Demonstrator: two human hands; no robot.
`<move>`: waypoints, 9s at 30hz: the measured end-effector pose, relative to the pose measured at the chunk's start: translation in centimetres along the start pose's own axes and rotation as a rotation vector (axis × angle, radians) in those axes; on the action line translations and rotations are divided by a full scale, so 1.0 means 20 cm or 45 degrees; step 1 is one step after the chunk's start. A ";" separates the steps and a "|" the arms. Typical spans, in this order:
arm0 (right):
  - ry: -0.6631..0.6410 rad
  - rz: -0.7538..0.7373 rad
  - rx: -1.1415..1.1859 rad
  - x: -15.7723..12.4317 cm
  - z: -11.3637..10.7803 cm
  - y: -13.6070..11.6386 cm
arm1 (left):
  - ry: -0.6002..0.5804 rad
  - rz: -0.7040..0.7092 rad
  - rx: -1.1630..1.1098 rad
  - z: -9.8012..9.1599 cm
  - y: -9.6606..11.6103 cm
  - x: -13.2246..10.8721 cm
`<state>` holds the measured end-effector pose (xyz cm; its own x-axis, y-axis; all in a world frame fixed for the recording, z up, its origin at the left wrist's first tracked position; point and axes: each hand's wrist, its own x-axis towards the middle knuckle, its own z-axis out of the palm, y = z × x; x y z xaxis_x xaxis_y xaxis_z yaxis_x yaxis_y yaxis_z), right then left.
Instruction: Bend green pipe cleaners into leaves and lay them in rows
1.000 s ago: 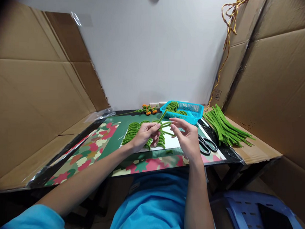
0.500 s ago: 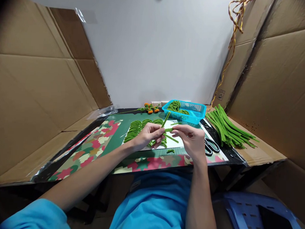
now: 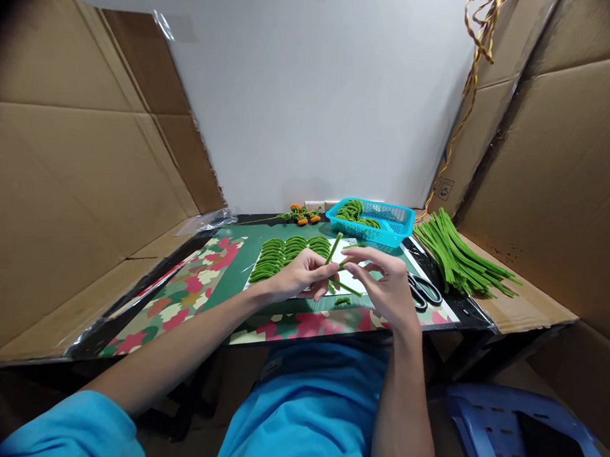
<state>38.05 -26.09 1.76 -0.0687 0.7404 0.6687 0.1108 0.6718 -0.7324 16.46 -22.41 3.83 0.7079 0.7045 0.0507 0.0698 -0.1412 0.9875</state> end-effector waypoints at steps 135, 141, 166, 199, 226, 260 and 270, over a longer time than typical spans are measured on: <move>0.476 0.256 0.054 0.04 0.27 0.05 | 0.355 0.326 0.063 0.09 -0.08 0.02; 0.440 0.254 0.049 0.03 0.26 0.04 | 0.344 0.291 0.113 0.08 -0.09 0.03; 0.173 -0.036 -0.254 0.03 0.23 0.06 | 0.406 0.213 -0.043 0.04 -0.10 0.06; 0.138 -0.328 -0.647 0.04 0.10 0.03 | 0.261 0.259 -0.059 0.02 -0.05 0.02; 0.071 -0.377 -0.875 0.01 0.10 0.06 | 0.090 0.195 0.281 0.00 -0.02 0.01; 0.155 0.011 -0.941 0.01 0.30 -0.01 | 0.664 0.481 0.830 0.03 -0.06 0.00; 0.151 0.147 -0.531 0.03 0.29 -0.01 | 0.610 0.371 0.213 0.02 -0.09 0.04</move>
<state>32.35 -25.70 1.49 0.0788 0.7857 0.6135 0.5034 0.4998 -0.7048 17.17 -21.80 2.07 0.3206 0.8506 0.4168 0.0573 -0.4566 0.8878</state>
